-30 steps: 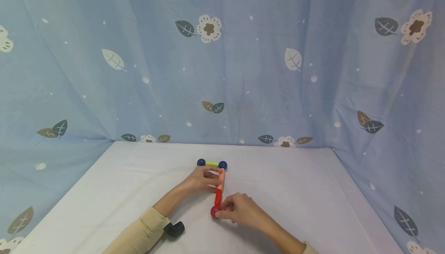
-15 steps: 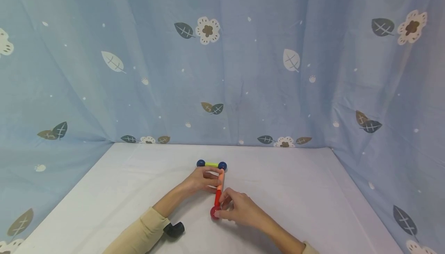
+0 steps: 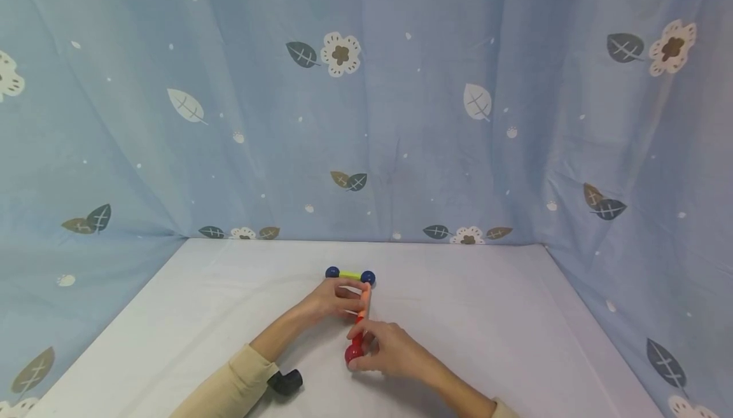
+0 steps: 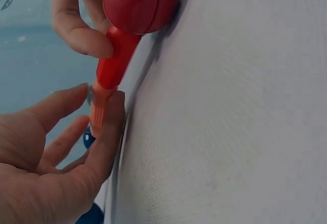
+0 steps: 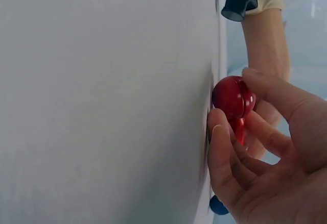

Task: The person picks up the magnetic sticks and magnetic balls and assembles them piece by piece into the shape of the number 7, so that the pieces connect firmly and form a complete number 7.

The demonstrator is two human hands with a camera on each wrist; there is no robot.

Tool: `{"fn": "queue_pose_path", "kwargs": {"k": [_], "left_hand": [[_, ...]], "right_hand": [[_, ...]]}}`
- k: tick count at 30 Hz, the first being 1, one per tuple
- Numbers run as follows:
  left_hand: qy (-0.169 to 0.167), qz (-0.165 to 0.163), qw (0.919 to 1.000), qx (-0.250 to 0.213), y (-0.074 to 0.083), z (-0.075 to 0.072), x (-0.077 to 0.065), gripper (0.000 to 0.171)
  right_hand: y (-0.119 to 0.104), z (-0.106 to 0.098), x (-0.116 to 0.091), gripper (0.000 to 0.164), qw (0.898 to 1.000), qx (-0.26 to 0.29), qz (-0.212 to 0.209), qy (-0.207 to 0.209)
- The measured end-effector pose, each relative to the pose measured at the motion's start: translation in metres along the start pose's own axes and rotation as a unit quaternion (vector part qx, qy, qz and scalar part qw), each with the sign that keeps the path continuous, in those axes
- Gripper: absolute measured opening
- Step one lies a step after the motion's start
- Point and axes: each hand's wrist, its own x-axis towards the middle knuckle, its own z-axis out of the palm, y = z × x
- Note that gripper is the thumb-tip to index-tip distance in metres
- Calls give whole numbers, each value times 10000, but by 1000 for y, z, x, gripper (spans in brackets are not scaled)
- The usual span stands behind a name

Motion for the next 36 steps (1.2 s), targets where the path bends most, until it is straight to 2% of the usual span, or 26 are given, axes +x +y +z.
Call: {"fn": "queue_pose_path", "kwargs": {"k": [8,15,19,23,26,30,36], "left_hand": [[-125,-52,9999,-86,1,0,-3,42],[-114,-100,9999,-2,2,-4,-3,42],[-158,-51,9998,96,1,-6,-2,44],[-177,145,9997,78,0,-13,-2,44],[-3,281,9996,52,2,-24,-2,43],[404,386,9983,175,7,-43,-2,44],[1055,536,9917,500,9,-68,-1,45]], "right_hand": [[-3,0,0,27,9999,52,104,-60],[-2,-1,-1,25,9998,102,171,-52],[-1,-1,-1,24,9997,143,205,-66],[0,-1,-1,24,9997,153,198,-80],[1,-2,-1,24,9997,155,186,-92],[2,-3,-1,24,9996,152,217,-96],[2,-4,-2,25,9996,117,250,-70]]}}
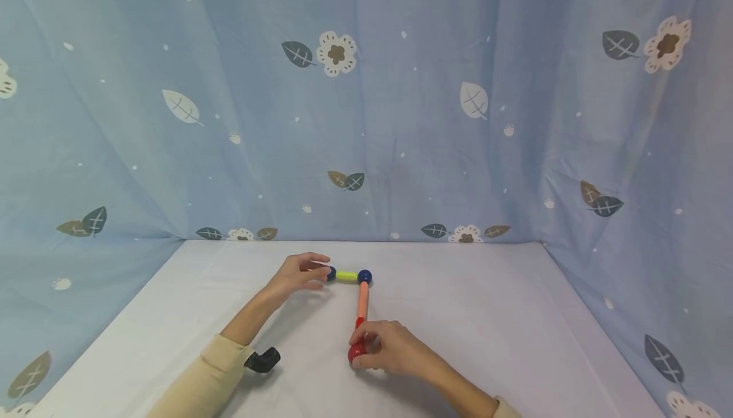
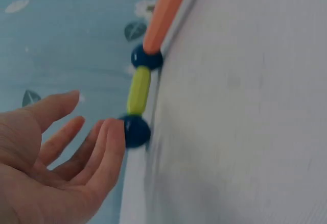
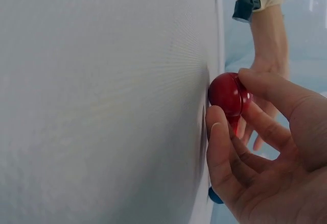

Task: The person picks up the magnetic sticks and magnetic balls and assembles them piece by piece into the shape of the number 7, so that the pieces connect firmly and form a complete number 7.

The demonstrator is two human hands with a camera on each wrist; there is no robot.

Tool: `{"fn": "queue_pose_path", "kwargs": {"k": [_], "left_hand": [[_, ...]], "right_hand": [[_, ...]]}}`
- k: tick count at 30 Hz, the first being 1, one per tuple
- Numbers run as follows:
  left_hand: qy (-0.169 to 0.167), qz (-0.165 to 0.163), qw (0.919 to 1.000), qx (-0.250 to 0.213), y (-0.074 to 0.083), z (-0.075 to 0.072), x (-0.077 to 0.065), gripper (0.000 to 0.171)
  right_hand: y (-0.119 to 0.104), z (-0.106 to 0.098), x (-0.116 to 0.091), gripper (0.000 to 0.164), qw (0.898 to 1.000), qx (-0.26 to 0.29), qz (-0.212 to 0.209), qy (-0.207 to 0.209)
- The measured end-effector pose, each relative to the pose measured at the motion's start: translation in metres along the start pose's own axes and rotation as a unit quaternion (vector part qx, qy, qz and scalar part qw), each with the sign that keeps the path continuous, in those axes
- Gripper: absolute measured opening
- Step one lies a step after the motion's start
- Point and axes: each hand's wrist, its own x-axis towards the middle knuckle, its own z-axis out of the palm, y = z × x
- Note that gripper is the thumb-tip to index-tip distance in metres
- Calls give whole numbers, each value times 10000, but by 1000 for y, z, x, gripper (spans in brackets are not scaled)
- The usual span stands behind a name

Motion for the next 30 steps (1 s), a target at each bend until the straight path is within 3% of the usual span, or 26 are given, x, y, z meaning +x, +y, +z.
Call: {"fn": "queue_pose_path", "kwargs": {"k": [7,16,30], "left_hand": [[445,-116,9983,367,-10,-10,6,41],[-62,-129,9987,495,-20,-6,9,46],[-299,-105,9978,585,-18,-5,9,41]], "right_hand": [[-1,1,0,26,10000,33,46,19],[-1,0,1,26,9999,88,57,-37],[0,0,2,29,10000,27,-21,-17]]}}
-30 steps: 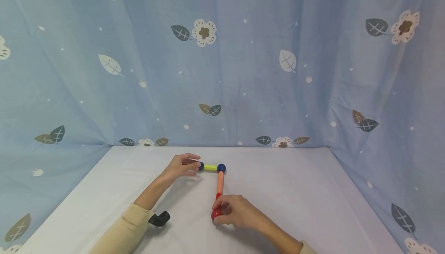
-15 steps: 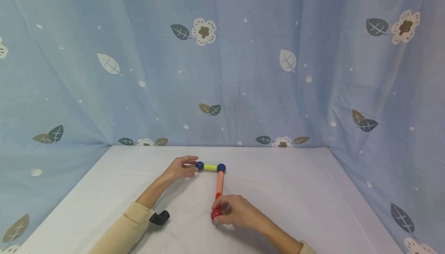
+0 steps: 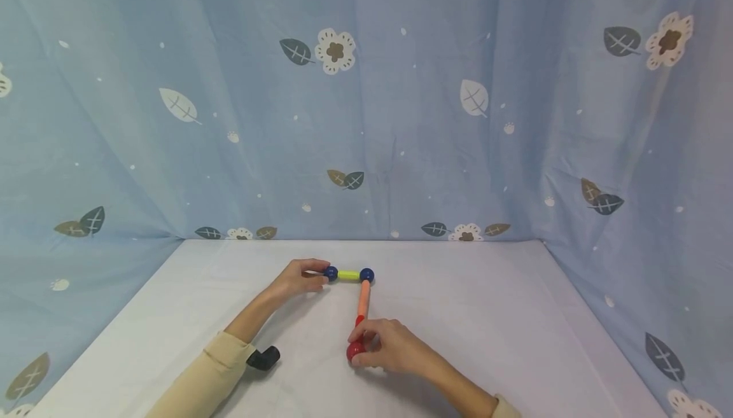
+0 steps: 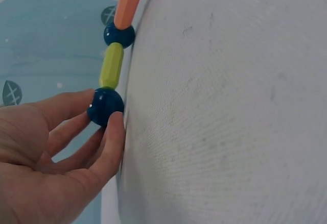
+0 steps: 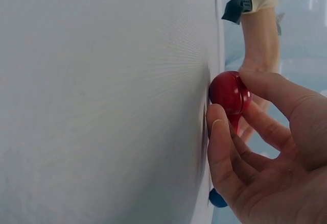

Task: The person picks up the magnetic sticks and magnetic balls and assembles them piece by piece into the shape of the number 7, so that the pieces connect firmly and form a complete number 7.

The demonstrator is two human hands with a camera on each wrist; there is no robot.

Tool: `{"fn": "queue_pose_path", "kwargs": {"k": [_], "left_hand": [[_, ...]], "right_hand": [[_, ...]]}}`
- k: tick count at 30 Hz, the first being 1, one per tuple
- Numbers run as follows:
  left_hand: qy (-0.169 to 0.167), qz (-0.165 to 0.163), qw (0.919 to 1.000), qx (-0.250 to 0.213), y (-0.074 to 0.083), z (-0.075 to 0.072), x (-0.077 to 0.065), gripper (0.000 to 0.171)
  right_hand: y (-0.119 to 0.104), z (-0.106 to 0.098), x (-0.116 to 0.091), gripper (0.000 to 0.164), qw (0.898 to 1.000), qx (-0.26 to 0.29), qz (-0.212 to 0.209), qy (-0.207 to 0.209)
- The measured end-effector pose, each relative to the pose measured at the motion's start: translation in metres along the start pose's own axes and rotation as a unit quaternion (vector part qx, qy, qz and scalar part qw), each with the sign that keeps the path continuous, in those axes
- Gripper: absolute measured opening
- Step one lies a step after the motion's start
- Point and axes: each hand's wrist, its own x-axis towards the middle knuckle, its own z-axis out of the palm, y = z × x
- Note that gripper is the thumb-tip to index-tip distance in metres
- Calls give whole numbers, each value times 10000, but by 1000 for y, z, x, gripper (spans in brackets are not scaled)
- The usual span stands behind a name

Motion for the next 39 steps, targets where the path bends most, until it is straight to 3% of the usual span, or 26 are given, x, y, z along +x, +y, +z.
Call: {"fn": "queue_pose_path", "kwargs": {"k": [11,31,39], "left_hand": [[-43,67,10000,-21,0,4,2,42],[134,-131,9997,-137,-3,3,5,43],[232,-110,9996,138,0,-3,-3,43]], "right_hand": [[2,-3,3,30,9999,37,117,37],[7,-8,14,35,9995,55,289,105],[8,-15,7,42,9993,161,312,149]]}}
